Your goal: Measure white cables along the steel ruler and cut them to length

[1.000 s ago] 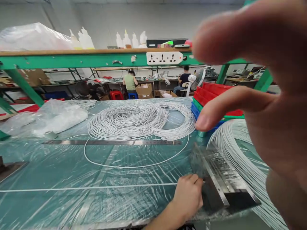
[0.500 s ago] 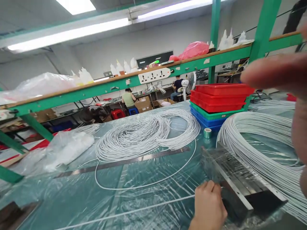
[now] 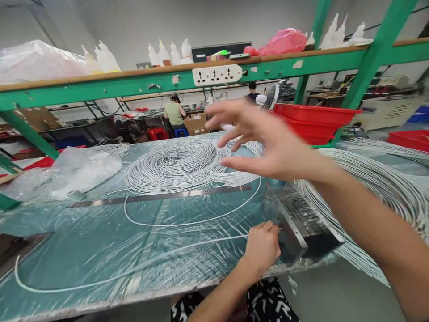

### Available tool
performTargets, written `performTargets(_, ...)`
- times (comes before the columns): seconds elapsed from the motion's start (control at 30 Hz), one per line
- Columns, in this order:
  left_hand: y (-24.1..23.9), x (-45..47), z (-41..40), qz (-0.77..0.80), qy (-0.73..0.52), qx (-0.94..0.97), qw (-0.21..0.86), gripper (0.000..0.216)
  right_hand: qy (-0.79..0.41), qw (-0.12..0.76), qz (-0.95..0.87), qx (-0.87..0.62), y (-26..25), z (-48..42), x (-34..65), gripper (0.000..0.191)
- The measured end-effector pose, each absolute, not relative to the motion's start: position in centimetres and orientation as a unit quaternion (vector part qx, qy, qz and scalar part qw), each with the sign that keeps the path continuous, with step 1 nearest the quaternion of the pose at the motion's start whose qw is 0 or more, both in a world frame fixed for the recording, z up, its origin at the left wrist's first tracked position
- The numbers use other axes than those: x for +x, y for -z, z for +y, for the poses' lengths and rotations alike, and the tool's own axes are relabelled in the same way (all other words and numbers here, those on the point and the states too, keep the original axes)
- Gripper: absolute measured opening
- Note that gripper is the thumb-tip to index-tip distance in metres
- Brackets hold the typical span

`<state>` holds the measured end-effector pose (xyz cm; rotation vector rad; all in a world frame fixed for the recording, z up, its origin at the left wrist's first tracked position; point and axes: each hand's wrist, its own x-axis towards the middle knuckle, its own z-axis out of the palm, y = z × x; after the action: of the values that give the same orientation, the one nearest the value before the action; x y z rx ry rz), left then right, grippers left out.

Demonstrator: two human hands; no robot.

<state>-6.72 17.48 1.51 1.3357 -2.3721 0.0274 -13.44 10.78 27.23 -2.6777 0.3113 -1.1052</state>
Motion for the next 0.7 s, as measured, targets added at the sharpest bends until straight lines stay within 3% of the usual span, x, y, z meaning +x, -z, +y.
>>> performTargets(0.13,-2.1,-6.5,17.4,-0.853,-0.017,0.483,0.197,0.016,0.193,-0.003,0.220,-0.956,-20.5,4.3,-9.6,0.037)
performTargets(0.3,-2.4,-6.7,17.4,-0.853,-0.014,0.483,0.199,0.018,-0.015,-0.040,0.329,-0.943,-12.8,-0.5,-6.8,0.029)
performTargets(0.5,-3.1,-3.6,17.6,-0.847,0.057,0.429,0.308,0.020,-0.028,-0.063,0.296,-0.953,-13.7,4.5,-8.8,0.028)
performTargets(0.63,-4.5,0.8,18.1,-0.729,0.098,0.475,0.483,0.019,-0.043,-0.009,0.303,-0.952,-15.6,9.7,-12.2,0.044)
performTargets(0.7,-5.5,2.3,18.4,-0.686,0.108,0.502,0.515,0.015,-0.045,0.048,0.303,-0.951,-15.9,11.6,-13.6,0.050)
